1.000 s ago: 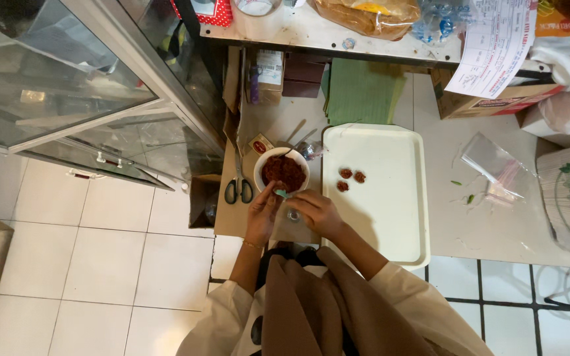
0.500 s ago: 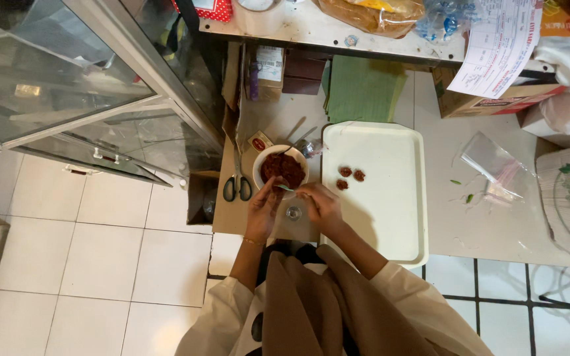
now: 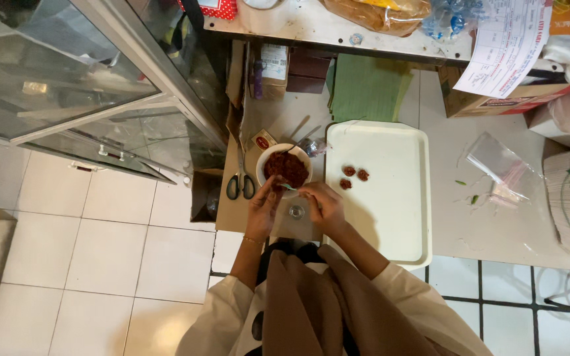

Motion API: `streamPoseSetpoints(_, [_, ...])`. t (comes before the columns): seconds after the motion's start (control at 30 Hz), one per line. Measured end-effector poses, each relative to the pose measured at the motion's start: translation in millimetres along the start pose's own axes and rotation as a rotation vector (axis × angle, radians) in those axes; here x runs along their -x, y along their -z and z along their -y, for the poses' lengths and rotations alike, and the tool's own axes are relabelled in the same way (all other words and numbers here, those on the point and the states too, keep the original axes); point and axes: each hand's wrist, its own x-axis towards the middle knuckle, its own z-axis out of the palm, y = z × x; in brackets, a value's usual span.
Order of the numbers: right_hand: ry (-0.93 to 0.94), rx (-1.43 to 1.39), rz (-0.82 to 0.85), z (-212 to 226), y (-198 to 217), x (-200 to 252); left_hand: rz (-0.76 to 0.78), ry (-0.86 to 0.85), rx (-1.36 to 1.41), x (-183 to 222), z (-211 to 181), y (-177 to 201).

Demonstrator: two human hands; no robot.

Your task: The person portions a red food paste from a white bowl onto a white tray using a small spoon and their fingers.

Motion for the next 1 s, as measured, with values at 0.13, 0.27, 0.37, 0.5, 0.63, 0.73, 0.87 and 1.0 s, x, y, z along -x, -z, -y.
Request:
streamPoseSetpoints(0.13, [0.039, 0.0, 0.016, -3.9, -5.6, -0.9, -0.008, -0.001, -0.007, 1.8, 2.0, 5.5])
streamPoseSetpoints(0.27, [0.014, 0.074, -0.076, -17.8, -2.7, -6.2, -0.045, 0.001, -0.052, 4.0, -0.8, 12.7])
streamPoseSetpoints(0.37, [-0.094, 0.277, 0.033, -74.7, -13.0, 15.3, -0.076, 0.029, -0.029, 8.7, -1.7, 14.2])
streamPoseSetpoints(0.5, [-0.177, 0.514, 0.3, -88.6, -15.5, 31.4, -0.11, 0.054, -0.03, 17.4, -3.8, 17.5])
streamPoseSetpoints(0.63, [-0.153, 0.358, 0.418, -56.0, -5.9, 34.7, -0.086, 0.118, -0.059, 20.2, 8.5, 28.3])
streamPoseSetpoints(0.73, [-0.059, 0.253, 0.462, -45.1, -2.3, 47.5, -0.007, 0.265, -0.215, 25.5, 15.7, 22.2])
streamPoseSetpoints(0.87, [-0.313, 0.202, 0.428, -44.4, 16.8, 61.4, 0.068, 0.362, -0.315, 30.5, 20.1, -1.1])
streamPoseSetpoints(1.0, [-0.574, 0.314, 0.199, -95.1, 55.3, 98.3, 0.026, 0.288, -0.639, 22.9, 56.5, 33.9])
